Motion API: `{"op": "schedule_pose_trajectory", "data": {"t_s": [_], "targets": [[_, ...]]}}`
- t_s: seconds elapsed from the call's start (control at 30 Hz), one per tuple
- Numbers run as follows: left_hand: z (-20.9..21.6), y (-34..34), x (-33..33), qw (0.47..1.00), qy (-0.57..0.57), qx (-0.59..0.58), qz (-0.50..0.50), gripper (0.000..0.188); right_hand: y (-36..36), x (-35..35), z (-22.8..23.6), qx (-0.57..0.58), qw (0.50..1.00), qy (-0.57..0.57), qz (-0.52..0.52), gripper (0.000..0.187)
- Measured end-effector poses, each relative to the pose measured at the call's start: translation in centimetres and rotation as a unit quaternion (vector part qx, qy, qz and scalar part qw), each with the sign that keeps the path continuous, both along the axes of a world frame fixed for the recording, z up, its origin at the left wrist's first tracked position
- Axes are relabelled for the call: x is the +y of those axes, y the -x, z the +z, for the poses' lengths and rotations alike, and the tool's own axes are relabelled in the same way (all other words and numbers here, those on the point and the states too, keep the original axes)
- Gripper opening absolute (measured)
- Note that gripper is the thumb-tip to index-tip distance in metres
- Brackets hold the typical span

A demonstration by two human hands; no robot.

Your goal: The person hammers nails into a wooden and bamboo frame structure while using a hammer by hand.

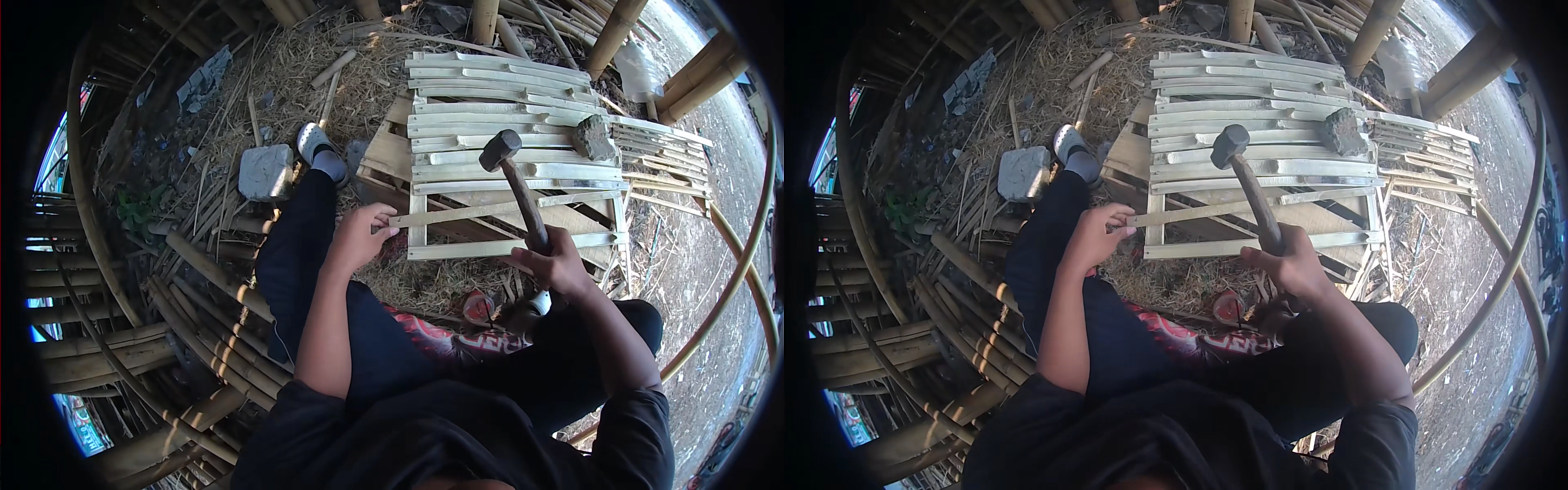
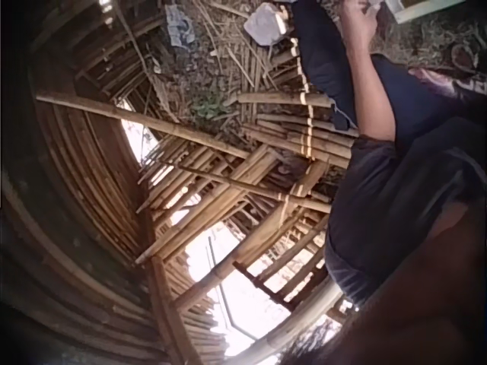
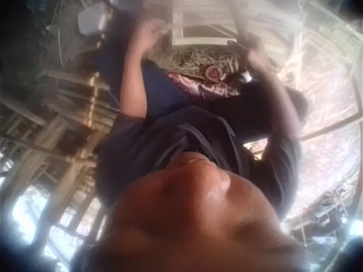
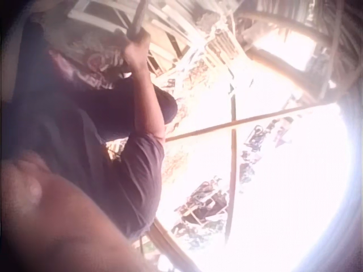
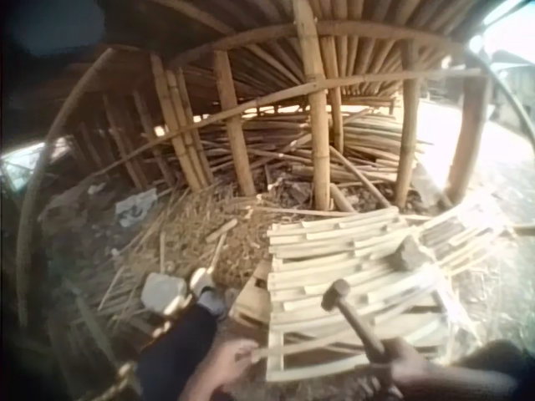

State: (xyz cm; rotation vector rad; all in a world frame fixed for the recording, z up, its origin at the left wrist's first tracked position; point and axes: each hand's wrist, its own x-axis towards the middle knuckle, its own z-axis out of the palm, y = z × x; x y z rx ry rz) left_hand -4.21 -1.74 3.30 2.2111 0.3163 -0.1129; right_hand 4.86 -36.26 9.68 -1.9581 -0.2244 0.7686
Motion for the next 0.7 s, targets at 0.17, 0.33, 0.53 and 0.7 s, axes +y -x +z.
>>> {"op": "schedule_pose_trajectory", "data": {"t_s": [0.17, 0.33, 0.53, 0.7], "targets": [[-2.0, -1.0, -0.8, 0.996, 0.031, -0.074, 0.04, 0.025, -0.8, 0.8, 0.9, 0.015, 1.0, 0.016, -0.014, 0.036], [-3.1, -2.7, -1.7, 0.984, 0.058, -0.163, 0.037, 0.026, -1.8, 1.6, -0.3, -0.077, 0.992, 0.074, 0.062, 0.037], [-3.7, -3.7, -1.4, 0.98, 0.003, -0.199, -0.001, 0.024, -1.1, 3.5, -1.3, -0.141, 0.976, 0.117, 0.121, 0.037], [-3.7, -3.8, -0.7, 0.979, 0.017, -0.201, -0.013, 0.028, 0.0, 4.8, -2.1, -0.124, 0.974, 0.097, 0.165, 0.035]]}}
